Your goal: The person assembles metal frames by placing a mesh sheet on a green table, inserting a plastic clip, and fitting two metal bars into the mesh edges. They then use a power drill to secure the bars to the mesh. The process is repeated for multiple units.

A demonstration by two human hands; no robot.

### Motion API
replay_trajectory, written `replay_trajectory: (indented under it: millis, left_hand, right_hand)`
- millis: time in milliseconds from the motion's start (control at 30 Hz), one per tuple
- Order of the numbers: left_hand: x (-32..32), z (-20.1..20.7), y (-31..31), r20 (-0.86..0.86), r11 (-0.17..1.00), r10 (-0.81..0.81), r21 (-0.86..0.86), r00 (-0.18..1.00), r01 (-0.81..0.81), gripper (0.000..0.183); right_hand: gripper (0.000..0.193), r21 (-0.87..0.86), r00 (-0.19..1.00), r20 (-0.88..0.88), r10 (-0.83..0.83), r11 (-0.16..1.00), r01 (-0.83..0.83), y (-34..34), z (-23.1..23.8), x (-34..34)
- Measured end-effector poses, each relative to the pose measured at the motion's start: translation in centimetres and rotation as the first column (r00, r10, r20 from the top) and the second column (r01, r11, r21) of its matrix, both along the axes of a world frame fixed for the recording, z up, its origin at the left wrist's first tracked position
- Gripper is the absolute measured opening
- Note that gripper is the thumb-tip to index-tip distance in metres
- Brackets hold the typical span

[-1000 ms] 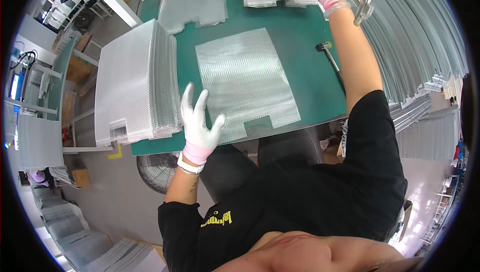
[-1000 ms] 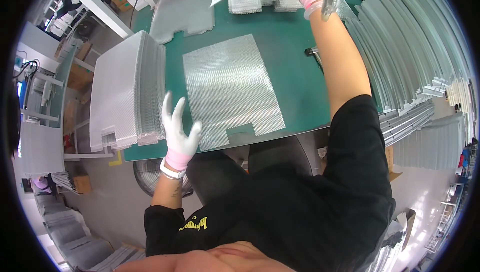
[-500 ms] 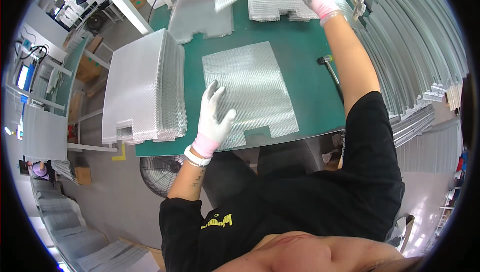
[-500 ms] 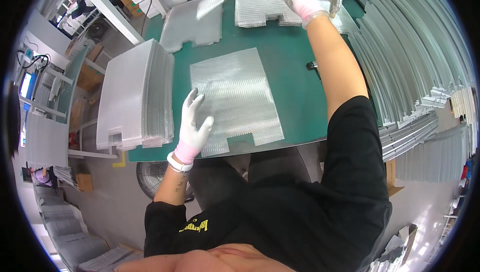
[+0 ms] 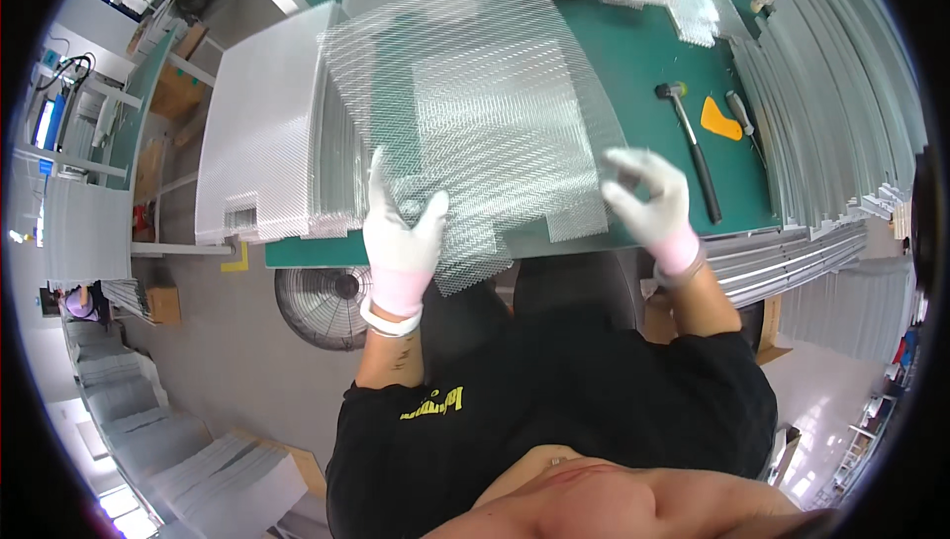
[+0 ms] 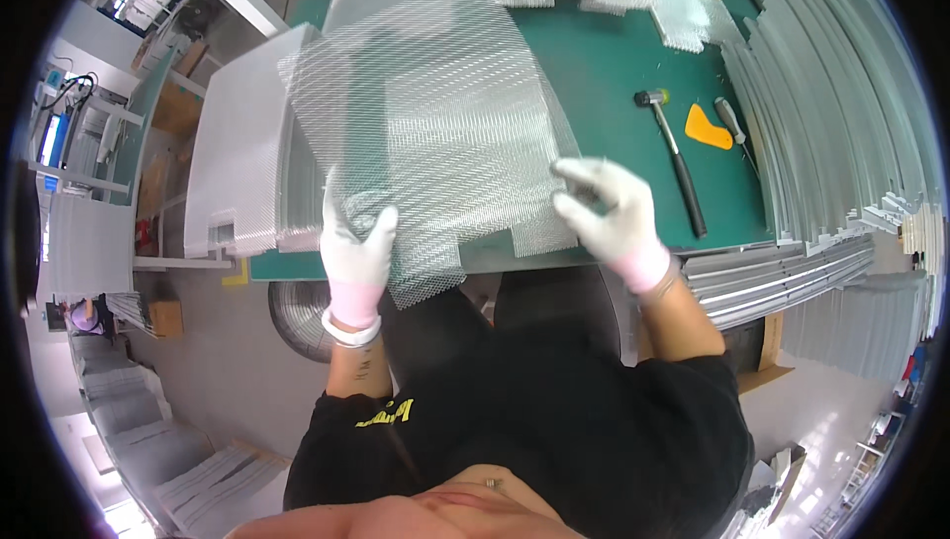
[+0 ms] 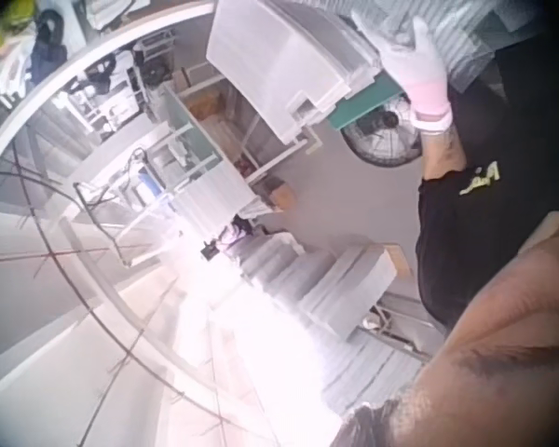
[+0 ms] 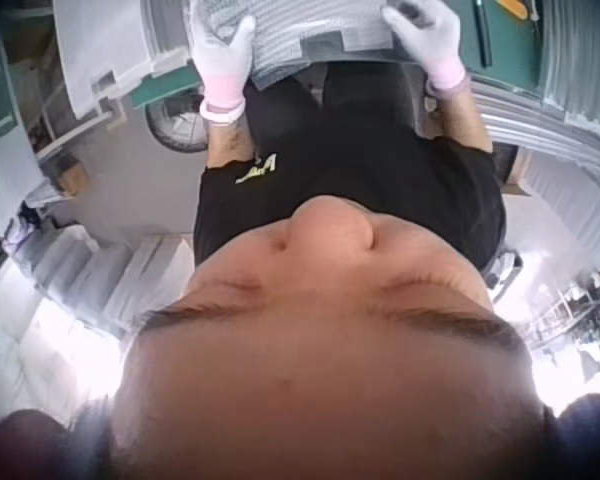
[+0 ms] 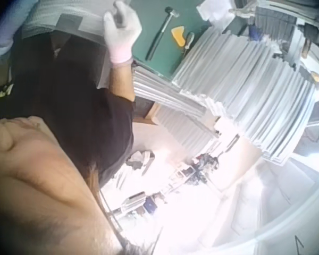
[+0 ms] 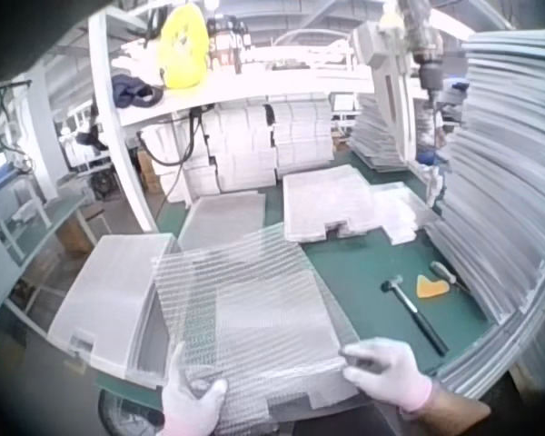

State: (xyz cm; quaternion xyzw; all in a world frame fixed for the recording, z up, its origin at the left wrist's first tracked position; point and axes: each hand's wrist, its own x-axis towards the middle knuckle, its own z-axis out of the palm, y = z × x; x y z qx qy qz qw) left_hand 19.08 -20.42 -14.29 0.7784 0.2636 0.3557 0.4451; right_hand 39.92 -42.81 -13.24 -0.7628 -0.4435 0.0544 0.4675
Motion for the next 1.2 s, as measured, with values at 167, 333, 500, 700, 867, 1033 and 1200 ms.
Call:
replay_trajectory:
  millis: [167,333,500,700,867,1033,1200]
  left_hand:
    - [0.9,-1.5,-0.7,-0.216,0.967,0.163,0.226,0.963,-0.113,0.088]
    - [2.4,-3.5,1.6,-0.374,0.929,0.114,0.367,0.920,0.035,0.076]
    - [3.1,-5.8,2.4,-0.410,0.930,0.078,0.358,0.909,0.082,0.070]
    - [3.1,-6.7,2.7,-0.453,0.910,0.083,0.397,0.888,0.117,0.066]
    - [3.0,-6.6,2.8,-0.468,0.920,0.069,0.372,0.881,0.125,0.067]
    - [2.8,-6.9,2.9,-0.448,0.933,0.083,0.349,0.890,0.089,0.067]
    - [3.7,-3.0,2.2,-0.651,0.881,0.250,0.460,0.717,0.110,0.064]
  right_hand:
    - [0.032,0.022,0.991,-0.049,-0.128,0.991,0.129,-0.4,-3.6,-4.1]
    - [0.032,-0.029,0.981,-0.060,-0.187,0.982,0.185,0.2,-4.4,-3.5]
    - [0.032,-0.082,0.970,0.155,-0.187,0.976,0.202,1.0,-6.0,-2.9]
    - [0.038,-0.206,0.943,0.290,-0.161,0.952,0.226,0.9,-6.8,-2.8]
    - [0.042,-0.278,0.944,0.297,-0.143,0.933,0.229,1.0,-6.3,-2.8]
    - [0.044,-0.445,0.948,0.301,-0.103,0.864,0.235,1.4,-5.0,-2.6]
    - [0.028,-0.511,0.896,0.434,0.090,0.844,0.163,2.5,-1.6,0.6]
